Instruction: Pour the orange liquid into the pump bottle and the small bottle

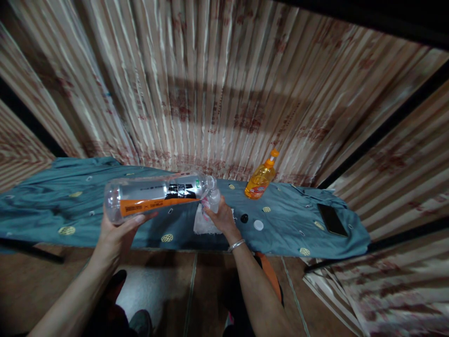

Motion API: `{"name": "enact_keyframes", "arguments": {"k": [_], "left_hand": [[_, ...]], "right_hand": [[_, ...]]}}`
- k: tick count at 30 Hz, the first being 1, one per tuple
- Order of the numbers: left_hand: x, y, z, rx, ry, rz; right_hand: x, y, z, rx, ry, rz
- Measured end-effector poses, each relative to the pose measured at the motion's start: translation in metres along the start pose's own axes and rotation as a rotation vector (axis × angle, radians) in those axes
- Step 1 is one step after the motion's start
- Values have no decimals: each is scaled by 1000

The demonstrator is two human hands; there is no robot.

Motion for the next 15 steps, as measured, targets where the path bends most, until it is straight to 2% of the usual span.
{"name": "enact_keyframes", "arguments": {"k": [15], "left_hand": [[-1, -1, 0, 14, 10, -2]], "right_hand": [[1, -1, 1, -18, -4, 4]]}}
Point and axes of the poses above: each hand's wrist, its own y-axis towards the middle knuckle, its own x-axis out of the back of the hand, z = x × y, the point moved 8 cm from there along y, towards the middle knuckle, and after that the axes turned 14 degrees about y, right-handed, at the moved point
